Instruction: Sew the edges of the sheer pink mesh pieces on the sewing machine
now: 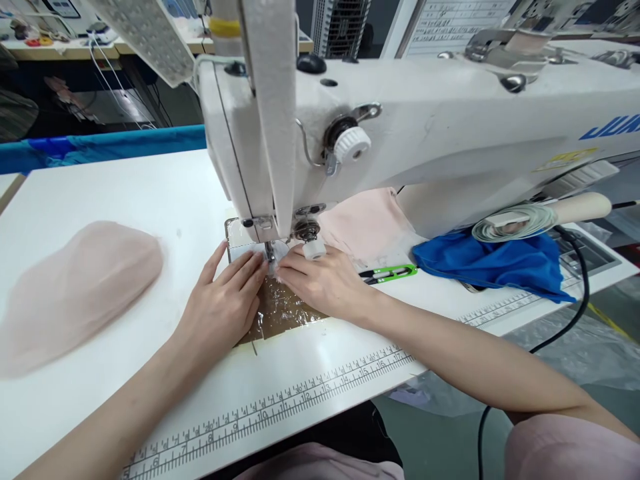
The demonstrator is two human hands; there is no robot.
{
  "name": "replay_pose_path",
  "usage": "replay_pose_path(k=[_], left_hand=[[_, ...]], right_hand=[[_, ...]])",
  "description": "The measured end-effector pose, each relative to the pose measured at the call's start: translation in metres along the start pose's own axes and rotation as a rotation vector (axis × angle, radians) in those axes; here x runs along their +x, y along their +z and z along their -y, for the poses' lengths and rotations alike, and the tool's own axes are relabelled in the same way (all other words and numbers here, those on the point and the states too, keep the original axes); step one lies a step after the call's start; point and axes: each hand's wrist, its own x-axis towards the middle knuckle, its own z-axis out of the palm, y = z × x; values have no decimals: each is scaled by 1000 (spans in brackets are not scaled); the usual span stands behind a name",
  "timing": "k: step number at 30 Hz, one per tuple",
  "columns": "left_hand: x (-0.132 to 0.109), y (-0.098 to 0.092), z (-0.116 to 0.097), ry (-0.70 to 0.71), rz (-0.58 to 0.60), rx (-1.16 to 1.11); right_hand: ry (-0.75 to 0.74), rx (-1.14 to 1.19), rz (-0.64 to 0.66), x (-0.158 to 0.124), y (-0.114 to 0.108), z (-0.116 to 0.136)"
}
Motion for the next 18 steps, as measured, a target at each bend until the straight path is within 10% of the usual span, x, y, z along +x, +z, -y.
replay_pose_path(k=[18], left_hand=[[3,3,5,-48,1,1]], right_hand=[[28,98,89,-1,-6,2]])
